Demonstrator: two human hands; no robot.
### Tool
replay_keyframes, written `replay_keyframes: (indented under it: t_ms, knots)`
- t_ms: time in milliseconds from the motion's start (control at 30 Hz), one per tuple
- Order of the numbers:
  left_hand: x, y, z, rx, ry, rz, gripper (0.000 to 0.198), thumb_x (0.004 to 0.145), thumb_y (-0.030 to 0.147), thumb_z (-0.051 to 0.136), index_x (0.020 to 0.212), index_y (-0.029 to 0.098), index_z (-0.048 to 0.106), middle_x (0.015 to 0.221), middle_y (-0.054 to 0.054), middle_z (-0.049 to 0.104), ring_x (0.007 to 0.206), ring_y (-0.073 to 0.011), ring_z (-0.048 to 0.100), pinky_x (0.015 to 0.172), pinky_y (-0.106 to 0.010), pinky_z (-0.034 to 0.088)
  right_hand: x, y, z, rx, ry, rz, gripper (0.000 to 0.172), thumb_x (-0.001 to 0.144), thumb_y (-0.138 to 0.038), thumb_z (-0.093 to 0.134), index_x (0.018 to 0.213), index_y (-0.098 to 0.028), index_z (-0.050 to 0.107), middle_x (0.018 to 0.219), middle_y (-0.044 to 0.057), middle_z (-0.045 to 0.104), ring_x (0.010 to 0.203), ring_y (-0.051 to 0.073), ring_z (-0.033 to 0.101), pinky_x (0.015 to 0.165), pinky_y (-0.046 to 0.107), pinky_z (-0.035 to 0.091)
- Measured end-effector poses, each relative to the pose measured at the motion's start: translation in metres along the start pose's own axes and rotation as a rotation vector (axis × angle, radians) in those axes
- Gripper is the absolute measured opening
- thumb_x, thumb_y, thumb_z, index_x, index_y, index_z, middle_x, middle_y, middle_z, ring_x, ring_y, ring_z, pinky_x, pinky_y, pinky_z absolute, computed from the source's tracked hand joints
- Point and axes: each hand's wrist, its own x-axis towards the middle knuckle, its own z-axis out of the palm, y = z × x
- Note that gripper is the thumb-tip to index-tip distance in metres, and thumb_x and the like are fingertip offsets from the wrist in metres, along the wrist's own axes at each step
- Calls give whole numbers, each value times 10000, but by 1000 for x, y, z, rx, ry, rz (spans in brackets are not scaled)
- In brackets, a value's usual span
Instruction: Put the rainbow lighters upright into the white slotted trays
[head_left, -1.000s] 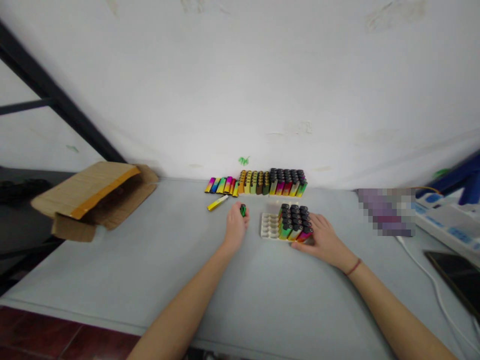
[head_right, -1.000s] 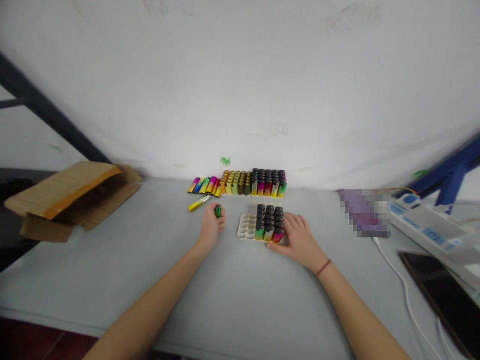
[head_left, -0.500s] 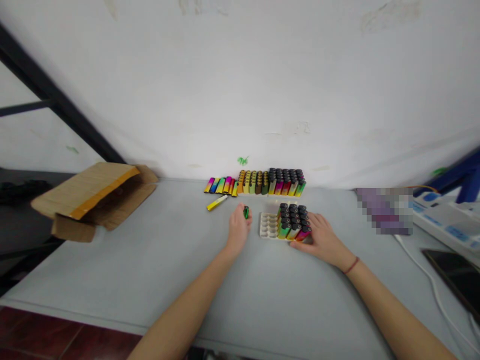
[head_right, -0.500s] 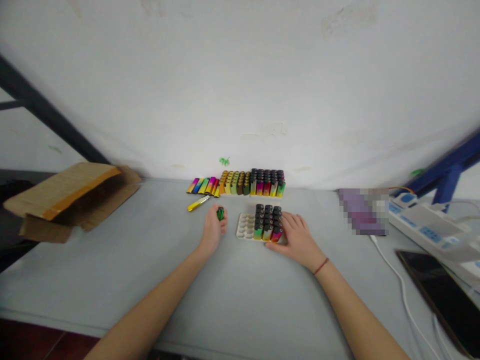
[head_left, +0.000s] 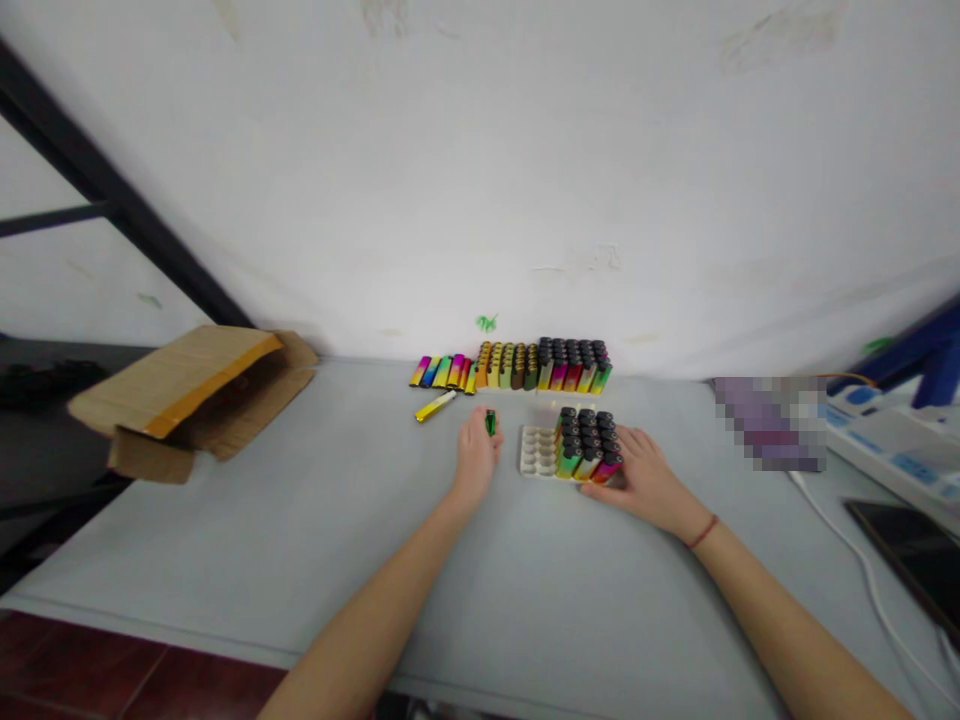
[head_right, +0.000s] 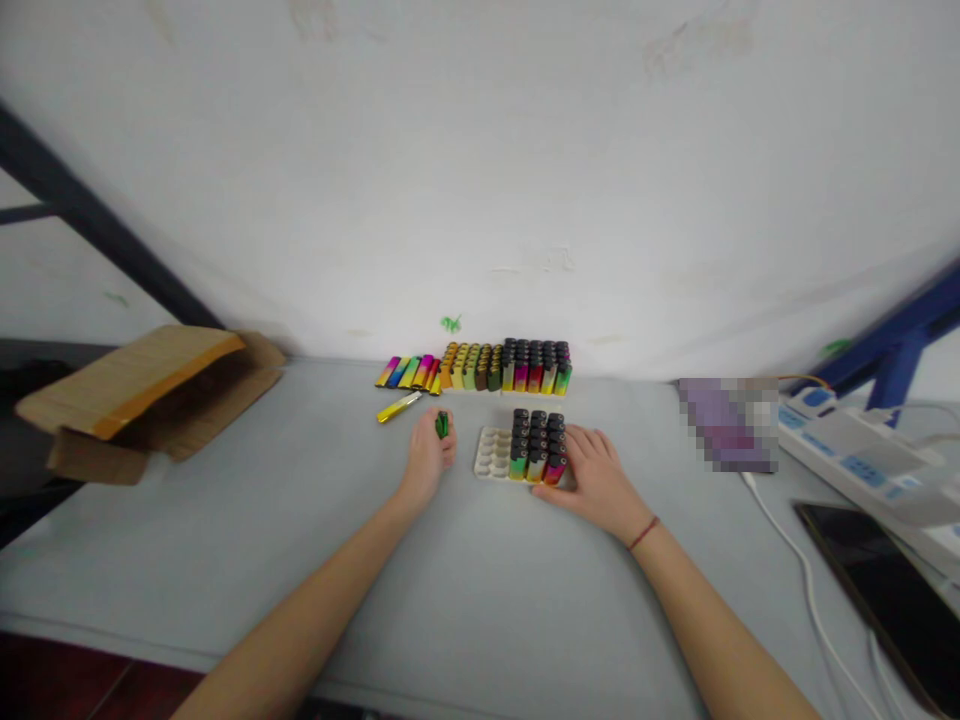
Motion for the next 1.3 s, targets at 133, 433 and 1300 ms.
replay_keyframes:
  t_ms: [133,433,1300]
  knots:
    - [3,-6,0,32,-43,149,401,901,610,406,819,217,416,549,86,377,421,-73,305,411,-191,239,0,-1,-1,-3,-6,12,757,822,-706,577,1320,-137,527,1299,206,592,1208,367,520,1046,545,386]
    - [3,-9,-5,420,-115,628,271,935,404,510,1092,202,602,1073,-81,609,990,-177,605,874,-312,500,0,-2,-1,-10,-7,10,753,815,-693,592,1335,-152,525,1307,205,591,1212,367,519,1045,549,383]
    - [2,-16,3,578,-279,708,230,920,309,568,1118,219,641,1079,-45,703,869,-155,657,890,-325,523,-1,-1,1,7,-3,22,744,822,-705,567,1316,-151,519,1307,208,584,1211,377,513,1046,577,376]
